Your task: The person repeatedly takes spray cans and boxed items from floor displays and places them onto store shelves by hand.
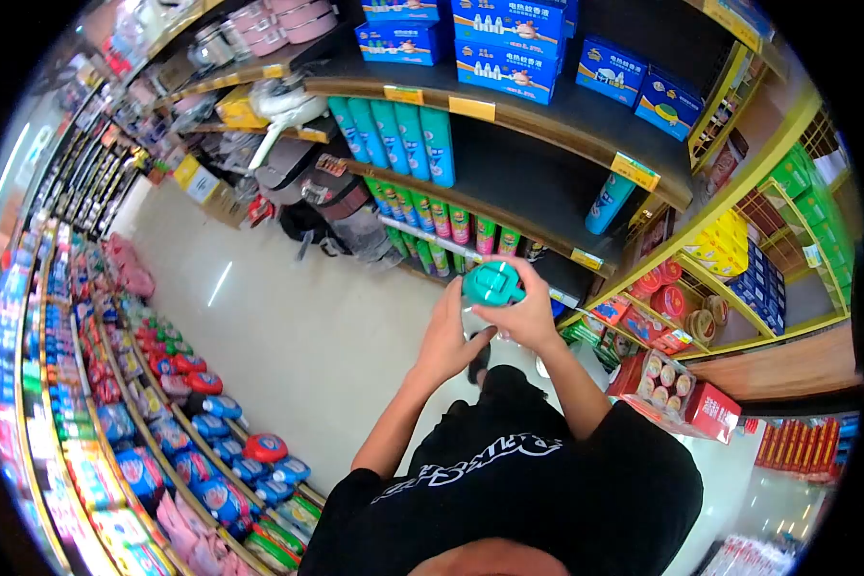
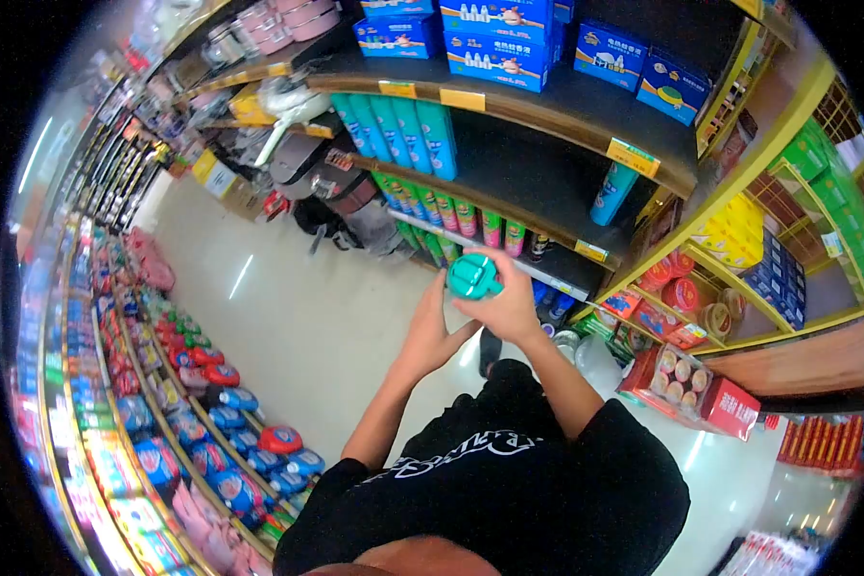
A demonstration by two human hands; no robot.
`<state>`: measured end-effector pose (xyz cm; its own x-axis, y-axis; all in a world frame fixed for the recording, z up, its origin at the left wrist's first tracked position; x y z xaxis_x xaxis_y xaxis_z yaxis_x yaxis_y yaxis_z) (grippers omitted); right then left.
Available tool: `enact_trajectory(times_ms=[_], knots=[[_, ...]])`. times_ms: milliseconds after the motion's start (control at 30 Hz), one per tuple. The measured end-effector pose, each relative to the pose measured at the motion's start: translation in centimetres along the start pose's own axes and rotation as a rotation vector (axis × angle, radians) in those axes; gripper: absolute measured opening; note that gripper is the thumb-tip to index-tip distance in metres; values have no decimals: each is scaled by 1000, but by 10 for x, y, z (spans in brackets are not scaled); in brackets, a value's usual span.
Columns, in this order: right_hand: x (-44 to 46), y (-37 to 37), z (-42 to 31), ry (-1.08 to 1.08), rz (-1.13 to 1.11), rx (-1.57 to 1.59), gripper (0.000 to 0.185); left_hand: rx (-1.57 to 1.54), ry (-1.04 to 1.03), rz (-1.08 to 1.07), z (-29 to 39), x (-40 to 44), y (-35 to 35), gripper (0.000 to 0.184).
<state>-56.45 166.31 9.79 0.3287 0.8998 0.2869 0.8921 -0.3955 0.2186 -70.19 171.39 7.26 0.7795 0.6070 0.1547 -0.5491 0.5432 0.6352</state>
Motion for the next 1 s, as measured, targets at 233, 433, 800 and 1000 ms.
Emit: enact_trajectory(times_ms=[233, 433, 800, 1000], knots=[[116, 35, 67, -14, 292, 152, 68, -150, -96, -117, -45, 138, -6, 99], [197, 46, 112, 4, 308, 96, 63, -259, -41, -209, -94, 227, -9, 102], [281, 36, 161, -300, 246, 49, 45, -310, 81, -459, -155, 293, 7, 104], [312, 28, 168, -438, 202, -169, 56, -318, -31, -594, -191, 284, 7, 100]])
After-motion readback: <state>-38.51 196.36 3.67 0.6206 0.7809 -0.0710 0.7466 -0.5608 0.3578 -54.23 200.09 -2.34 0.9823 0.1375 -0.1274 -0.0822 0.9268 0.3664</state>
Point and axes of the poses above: each hand's wrist, its own x-axis towards the middle knuckle, its own y-axis out of the back of the hand, z = x × y, the point moved 7 cm from there along x, towards the middle knuckle, and after that the axes turned 7 degrees about -z, right-handed, at the moved point
